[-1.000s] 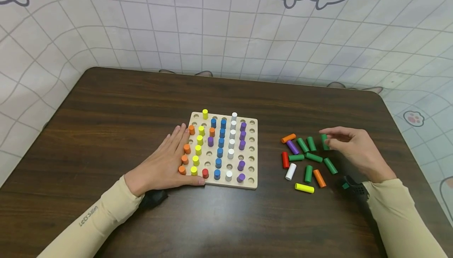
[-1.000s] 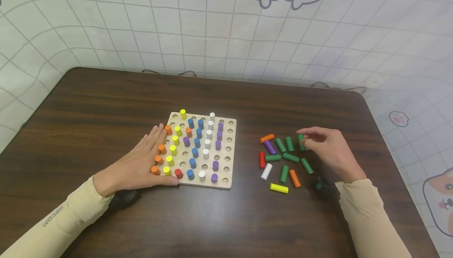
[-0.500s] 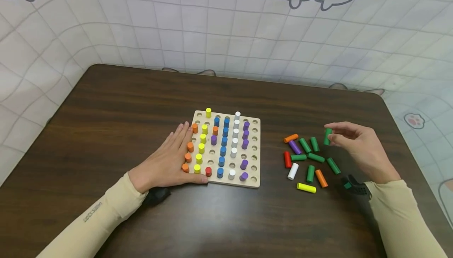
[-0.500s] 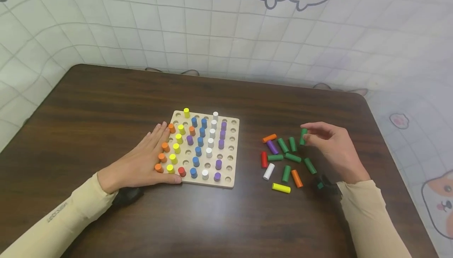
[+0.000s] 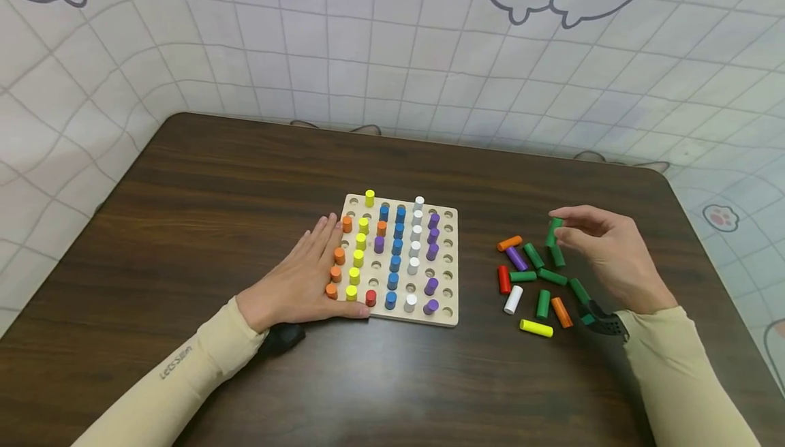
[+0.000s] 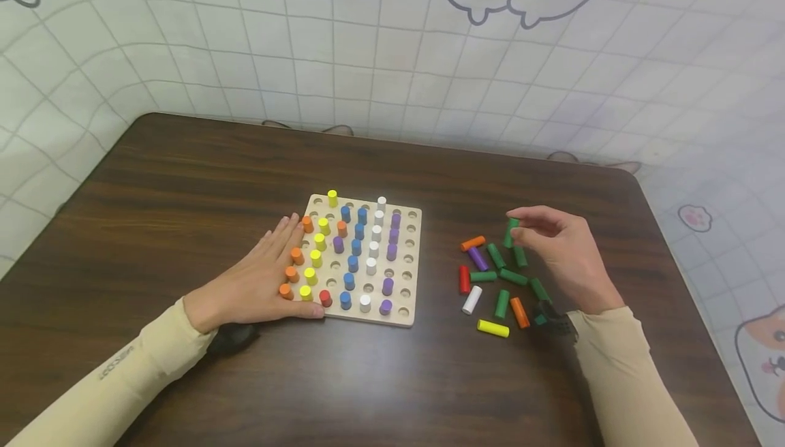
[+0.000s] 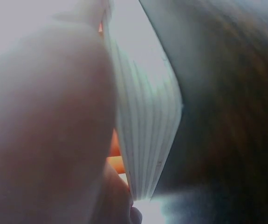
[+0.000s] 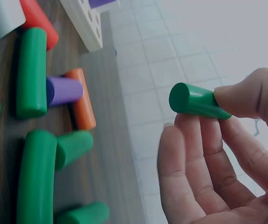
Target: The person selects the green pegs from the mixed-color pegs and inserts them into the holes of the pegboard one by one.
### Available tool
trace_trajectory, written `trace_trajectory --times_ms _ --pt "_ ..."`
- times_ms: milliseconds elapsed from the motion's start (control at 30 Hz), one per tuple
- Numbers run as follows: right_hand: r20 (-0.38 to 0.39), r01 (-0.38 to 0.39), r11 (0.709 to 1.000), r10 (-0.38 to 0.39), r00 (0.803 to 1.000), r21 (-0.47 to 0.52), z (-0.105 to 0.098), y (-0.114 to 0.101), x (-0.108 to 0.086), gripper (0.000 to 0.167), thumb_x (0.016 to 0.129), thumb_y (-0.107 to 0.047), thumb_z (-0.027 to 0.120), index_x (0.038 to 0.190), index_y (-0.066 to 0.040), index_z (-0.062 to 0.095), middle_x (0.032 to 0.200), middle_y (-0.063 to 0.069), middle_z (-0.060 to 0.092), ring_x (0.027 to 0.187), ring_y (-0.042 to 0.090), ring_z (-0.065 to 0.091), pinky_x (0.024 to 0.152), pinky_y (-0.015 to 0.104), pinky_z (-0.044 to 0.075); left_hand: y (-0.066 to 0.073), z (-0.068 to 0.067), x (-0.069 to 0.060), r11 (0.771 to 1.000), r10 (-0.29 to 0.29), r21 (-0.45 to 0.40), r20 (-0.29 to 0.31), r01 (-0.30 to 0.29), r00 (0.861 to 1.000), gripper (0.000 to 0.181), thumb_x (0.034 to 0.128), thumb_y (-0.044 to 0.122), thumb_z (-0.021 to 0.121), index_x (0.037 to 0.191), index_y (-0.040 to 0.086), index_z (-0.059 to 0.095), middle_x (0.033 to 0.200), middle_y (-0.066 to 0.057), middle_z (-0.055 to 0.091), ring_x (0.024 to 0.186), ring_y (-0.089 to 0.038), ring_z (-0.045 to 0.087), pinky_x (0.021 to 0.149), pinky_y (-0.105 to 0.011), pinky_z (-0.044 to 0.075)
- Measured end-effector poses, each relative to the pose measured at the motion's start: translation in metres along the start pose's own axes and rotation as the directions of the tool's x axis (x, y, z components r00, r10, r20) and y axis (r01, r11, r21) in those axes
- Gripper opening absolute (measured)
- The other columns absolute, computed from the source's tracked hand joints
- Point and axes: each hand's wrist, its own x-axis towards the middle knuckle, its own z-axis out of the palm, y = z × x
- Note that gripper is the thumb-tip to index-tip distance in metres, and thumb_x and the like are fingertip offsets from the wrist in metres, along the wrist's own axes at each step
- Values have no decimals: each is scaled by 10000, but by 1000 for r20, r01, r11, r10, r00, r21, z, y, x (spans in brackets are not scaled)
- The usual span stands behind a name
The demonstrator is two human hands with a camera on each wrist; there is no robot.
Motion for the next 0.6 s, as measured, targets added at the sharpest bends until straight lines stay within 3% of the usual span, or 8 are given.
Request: trace_trajectory --times_ms 367,600 --pt "-12 60 996 -60 998 64 15 -21 7 306 1027 -207 650 1309 -91 664 1055 -105 705 943 137 714 866 168 600 0 1 0 1000 -5 -4 8 5 1000 1375 745 795 706 1667 63 -5 1771 -122 -58 1652 -352 4 1337 -579 104" --pt "-15 94 976 -93 996 194 23 -36 11 306 999 -180 693 1279 -59 678 1042 -53 700 936 121 698 849 186 610 0 1 1 1000 -7 5 13 7 1000 1378 748 798 699 1666 67 -24 1770 -120 -79 1653 -350 -8 1339 -576 96"
